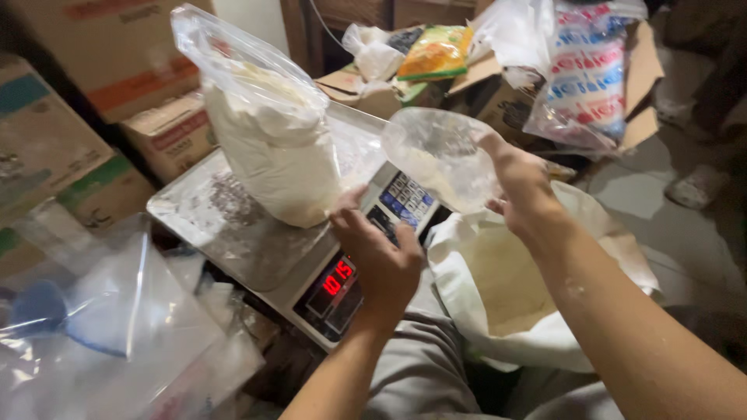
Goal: The person scoops flour from a large sack into a plastic bag placed on a digital scale, adjusts the amount to reach a target weight, and ties the bag closed. The process is repeated for multiple bags.
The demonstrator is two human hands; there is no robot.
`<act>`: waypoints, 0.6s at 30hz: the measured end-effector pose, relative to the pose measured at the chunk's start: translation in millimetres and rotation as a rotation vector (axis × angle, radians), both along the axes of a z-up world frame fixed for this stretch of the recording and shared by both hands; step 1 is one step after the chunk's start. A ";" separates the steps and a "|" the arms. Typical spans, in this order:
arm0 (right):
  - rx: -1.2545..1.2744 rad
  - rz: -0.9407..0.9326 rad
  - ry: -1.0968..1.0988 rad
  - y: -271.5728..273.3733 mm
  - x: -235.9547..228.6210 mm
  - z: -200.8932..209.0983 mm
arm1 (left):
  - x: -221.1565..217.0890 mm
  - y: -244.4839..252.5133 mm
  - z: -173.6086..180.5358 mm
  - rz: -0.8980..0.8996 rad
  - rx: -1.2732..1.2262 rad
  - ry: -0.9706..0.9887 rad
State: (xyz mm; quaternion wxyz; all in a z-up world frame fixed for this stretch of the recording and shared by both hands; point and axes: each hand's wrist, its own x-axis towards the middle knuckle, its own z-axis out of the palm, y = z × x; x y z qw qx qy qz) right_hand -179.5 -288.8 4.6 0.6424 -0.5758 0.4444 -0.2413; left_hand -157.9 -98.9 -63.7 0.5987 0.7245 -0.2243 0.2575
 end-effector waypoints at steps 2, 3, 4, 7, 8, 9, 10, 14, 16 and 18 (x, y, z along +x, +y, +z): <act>0.016 0.013 0.015 -15.6 -25.7 -19.0 | -18.7 -12.9 -5.8 -0.140 -0.001 -0.041; 0.023 0.020 0.021 -24.2 -37.9 -26.9 | -25.8 -18.3 -7.9 -0.210 -0.004 -0.062; 0.028 -0.005 0.064 -32.8 -49.2 -34.0 | -31.8 -22.8 -9.6 -0.257 0.015 -0.060; 0.032 -0.081 0.189 -56.8 -81.0 -54.7 | -43.9 -32.7 -14.8 -0.397 0.082 -0.037; 0.025 -0.107 0.229 -63.4 -90.7 -62.1 | -46.4 -35.3 -16.6 -0.442 0.112 -0.017; 0.019 -0.132 0.267 -69.3 -99.9 -69.4 | -48.1 -37.4 -18.0 -0.488 0.143 0.000; -0.013 -0.141 0.280 -74.2 -108.3 -77.1 | -50.3 -39.2 -19.5 -0.505 0.158 -0.011; -0.138 -0.135 0.311 -84.5 -129.7 -114.9 | -58.2 -44.6 -27.1 -0.560 0.205 -0.018; -0.276 -0.069 0.315 -87.6 -136.9 -131.9 | -60.2 -47.1 -30.3 -0.575 0.229 0.017; -0.483 0.044 0.314 -90.6 -143.4 -146.1 | -60.4 -48.9 -32.7 -0.589 0.265 0.070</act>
